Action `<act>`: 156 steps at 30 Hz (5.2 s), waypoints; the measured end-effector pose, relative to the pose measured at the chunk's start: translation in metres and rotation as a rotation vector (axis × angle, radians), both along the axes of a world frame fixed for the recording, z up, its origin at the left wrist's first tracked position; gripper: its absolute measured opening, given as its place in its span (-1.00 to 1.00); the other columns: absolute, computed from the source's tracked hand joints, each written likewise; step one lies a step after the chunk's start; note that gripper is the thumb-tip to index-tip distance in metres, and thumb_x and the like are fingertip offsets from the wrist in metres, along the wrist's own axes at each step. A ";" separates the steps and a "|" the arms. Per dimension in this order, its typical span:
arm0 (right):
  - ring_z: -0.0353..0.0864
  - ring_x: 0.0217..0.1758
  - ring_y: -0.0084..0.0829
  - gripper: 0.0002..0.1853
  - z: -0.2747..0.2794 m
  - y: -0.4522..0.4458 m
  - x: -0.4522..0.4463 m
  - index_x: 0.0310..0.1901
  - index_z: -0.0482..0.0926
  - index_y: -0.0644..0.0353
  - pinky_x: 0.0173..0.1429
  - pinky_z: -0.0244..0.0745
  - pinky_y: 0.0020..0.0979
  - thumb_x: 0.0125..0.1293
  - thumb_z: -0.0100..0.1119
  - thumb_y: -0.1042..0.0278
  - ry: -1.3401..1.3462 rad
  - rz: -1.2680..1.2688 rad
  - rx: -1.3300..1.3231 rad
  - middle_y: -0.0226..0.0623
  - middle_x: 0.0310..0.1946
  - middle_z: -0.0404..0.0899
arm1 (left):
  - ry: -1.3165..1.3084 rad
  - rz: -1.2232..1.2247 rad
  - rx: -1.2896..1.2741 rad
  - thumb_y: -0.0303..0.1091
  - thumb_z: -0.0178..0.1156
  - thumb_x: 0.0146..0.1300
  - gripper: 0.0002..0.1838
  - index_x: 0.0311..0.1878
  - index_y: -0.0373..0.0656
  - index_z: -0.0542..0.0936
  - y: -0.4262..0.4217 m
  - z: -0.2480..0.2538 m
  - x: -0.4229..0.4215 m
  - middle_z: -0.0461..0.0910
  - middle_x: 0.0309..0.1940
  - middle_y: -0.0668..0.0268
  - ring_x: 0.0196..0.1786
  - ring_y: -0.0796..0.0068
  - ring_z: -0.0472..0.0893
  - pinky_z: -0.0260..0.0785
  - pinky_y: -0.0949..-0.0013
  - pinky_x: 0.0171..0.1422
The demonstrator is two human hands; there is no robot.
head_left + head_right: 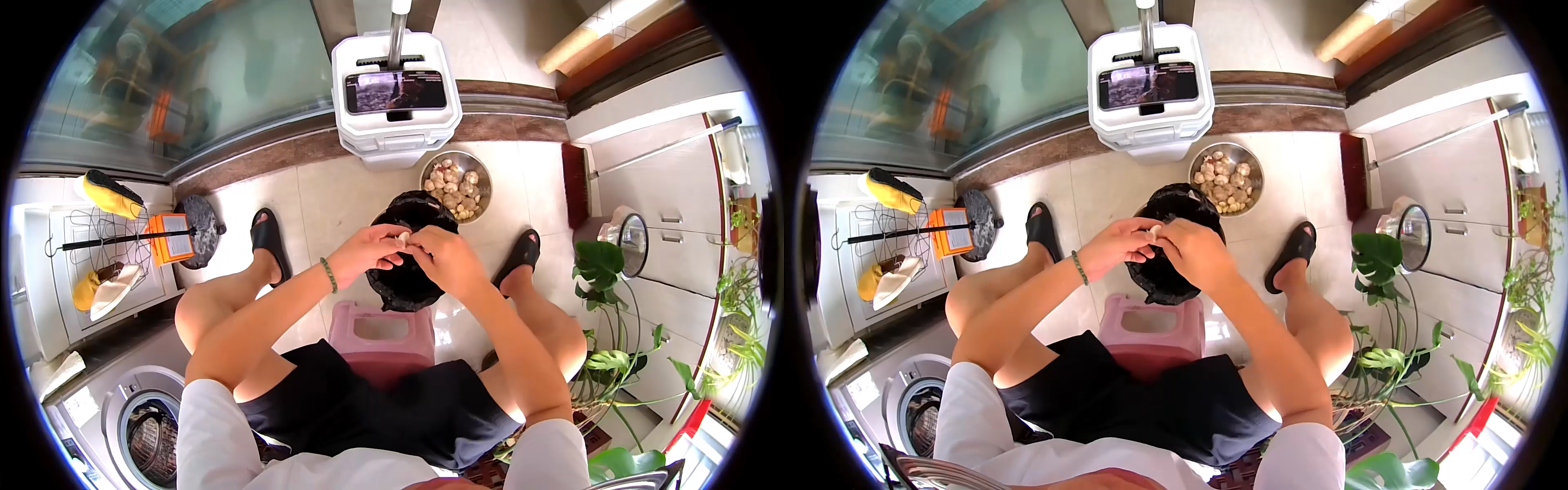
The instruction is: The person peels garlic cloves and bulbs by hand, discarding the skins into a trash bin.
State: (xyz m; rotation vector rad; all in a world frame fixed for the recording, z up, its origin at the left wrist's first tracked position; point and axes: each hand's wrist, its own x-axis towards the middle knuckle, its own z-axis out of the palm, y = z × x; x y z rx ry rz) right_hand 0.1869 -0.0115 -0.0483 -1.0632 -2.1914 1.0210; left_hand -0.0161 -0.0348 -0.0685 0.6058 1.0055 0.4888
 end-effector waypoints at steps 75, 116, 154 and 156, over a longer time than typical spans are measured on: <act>0.54 -0.35 -0.58 -0.87 -0.004 0.007 -0.009 -0.26 0.54 0.27 -0.25 0.47 -0.53 0.14 0.21 0.61 0.310 -0.096 -0.274 -0.34 -0.34 0.53 | 0.205 0.106 0.594 -0.49 0.34 0.23 -0.74 -0.01 -0.25 0.61 -0.012 0.002 -0.005 0.57 -0.22 0.43 -0.21 0.68 0.53 0.38 0.52 -0.10; 0.64 -0.26 -0.52 -0.81 0.025 -0.003 0.000 -0.19 0.58 0.31 -0.14 0.61 -0.53 0.16 0.24 0.74 0.482 -0.092 -0.296 -0.31 -0.27 0.53 | 0.081 0.185 0.653 -0.51 0.43 0.13 -0.76 -0.17 -0.21 0.58 -0.012 0.030 0.003 0.62 -0.25 0.43 -0.27 0.73 0.56 0.47 0.60 -0.25; 0.46 -0.30 -0.64 -0.68 0.005 0.005 -0.003 0.00 0.36 0.23 -0.19 0.47 -0.55 0.24 0.11 0.71 0.423 -0.118 -0.529 -0.42 -0.37 0.40 | 0.566 0.059 1.271 -0.45 0.34 0.17 -0.69 0.01 -0.20 0.66 -0.008 0.011 0.008 0.70 -0.31 0.18 -0.35 0.26 0.67 0.48 0.36 -0.27; 0.47 -0.29 -0.64 -0.66 0.008 0.007 -0.002 -0.01 0.33 0.21 -0.18 0.48 -0.56 0.23 0.15 0.69 0.414 -0.144 -0.534 -0.42 -0.34 0.42 | 0.542 0.089 1.201 -0.46 0.34 0.18 -0.68 0.04 -0.20 0.66 -0.009 0.014 0.010 0.70 -0.31 0.18 -0.36 0.29 0.66 0.47 0.38 -0.27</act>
